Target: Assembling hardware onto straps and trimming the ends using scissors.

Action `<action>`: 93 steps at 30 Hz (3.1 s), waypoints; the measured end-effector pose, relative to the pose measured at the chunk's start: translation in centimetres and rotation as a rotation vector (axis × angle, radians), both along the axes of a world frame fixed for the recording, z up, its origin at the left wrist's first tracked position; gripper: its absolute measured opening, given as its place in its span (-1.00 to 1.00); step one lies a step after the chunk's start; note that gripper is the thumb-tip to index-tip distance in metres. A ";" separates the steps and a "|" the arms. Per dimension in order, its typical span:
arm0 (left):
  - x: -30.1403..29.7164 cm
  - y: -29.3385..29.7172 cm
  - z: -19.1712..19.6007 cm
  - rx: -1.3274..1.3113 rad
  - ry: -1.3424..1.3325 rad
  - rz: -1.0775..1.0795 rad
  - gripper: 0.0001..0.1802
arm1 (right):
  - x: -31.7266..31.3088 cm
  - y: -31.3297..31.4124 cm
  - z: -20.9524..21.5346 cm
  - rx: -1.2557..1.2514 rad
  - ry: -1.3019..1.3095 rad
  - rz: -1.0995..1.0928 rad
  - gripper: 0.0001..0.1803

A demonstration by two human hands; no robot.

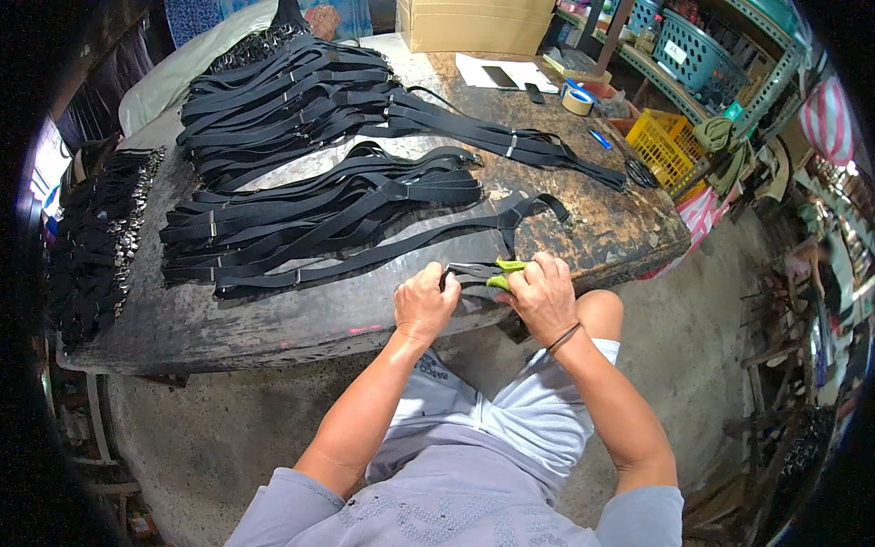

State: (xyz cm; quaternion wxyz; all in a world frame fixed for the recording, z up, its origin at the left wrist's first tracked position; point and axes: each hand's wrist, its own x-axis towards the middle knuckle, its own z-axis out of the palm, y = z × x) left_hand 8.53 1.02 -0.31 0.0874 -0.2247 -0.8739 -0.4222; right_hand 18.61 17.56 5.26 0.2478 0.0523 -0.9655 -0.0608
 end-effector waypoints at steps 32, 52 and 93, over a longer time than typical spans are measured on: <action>0.1 -0.1 0.0 -0.003 0.119 -0.022 -0.81 | -0.3 0.0 1.3 0.019 -0.221 -0.053 -0.63; 0.1 0.0 0.1 0.020 0.026 -0.024 -0.80 | -0.1 0.5 2.3 -0.008 -0.154 -0.022 -0.60; -0.3 0.0 -0.1 0.062 0.052 -0.009 -0.78 | -0.1 1.5 4.8 -0.363 -0.303 -0.069 -0.55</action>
